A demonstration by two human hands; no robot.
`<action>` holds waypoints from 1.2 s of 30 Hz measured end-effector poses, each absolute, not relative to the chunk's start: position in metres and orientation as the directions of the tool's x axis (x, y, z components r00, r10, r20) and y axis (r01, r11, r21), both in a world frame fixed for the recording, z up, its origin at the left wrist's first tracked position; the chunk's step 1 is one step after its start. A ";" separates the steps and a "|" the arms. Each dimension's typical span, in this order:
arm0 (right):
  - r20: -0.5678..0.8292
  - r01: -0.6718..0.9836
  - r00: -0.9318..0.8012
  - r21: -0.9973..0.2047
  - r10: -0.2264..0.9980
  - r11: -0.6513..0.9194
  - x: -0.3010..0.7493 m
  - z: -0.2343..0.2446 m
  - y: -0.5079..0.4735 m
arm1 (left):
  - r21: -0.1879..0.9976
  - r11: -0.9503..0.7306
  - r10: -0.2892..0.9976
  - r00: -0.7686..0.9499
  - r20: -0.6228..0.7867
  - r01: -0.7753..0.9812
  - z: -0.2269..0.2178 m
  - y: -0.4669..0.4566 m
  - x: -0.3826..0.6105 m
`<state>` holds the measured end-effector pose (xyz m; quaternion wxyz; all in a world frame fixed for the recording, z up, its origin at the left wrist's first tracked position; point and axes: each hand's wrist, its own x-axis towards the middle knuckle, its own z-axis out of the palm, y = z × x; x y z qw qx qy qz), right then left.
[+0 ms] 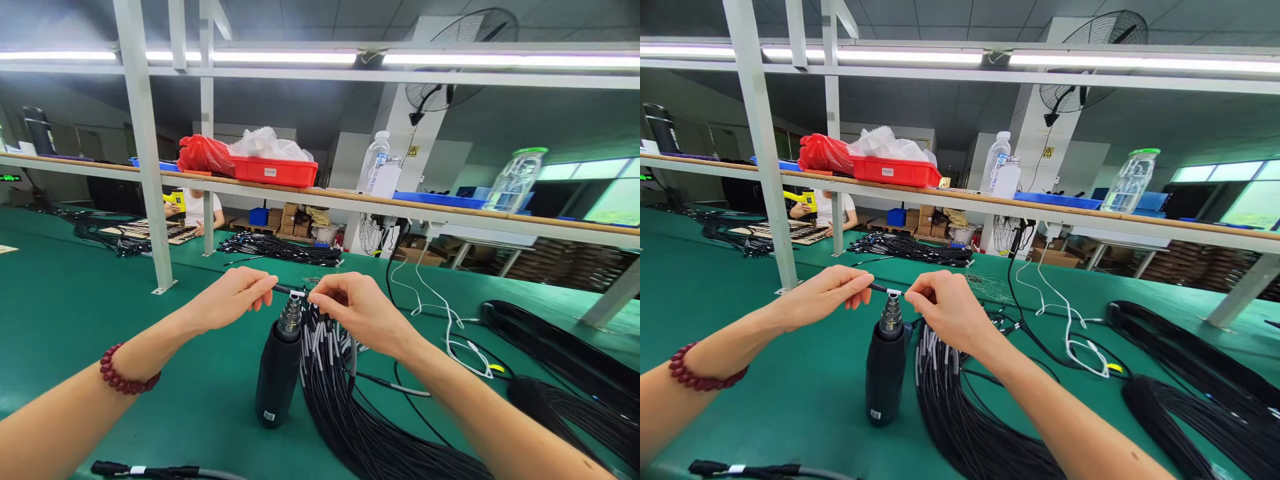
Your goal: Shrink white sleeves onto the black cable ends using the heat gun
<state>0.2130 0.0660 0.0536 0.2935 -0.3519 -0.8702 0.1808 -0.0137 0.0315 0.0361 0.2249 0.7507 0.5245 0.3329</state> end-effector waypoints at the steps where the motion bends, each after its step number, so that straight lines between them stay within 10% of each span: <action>1: 0.386 0.505 -0.581 -0.520 0.716 0.689 0.213 0.053 0.066 | 0.694 -0.352 0.936 0.231 0.266 0.628 0.035 0.032 -0.014; 36: 0.395 0.516 -0.573 -0.507 0.718 0.690 0.213 0.051 0.078 | 0.689 -0.336 0.938 0.159 0.309 0.642 0.037 0.030 -0.010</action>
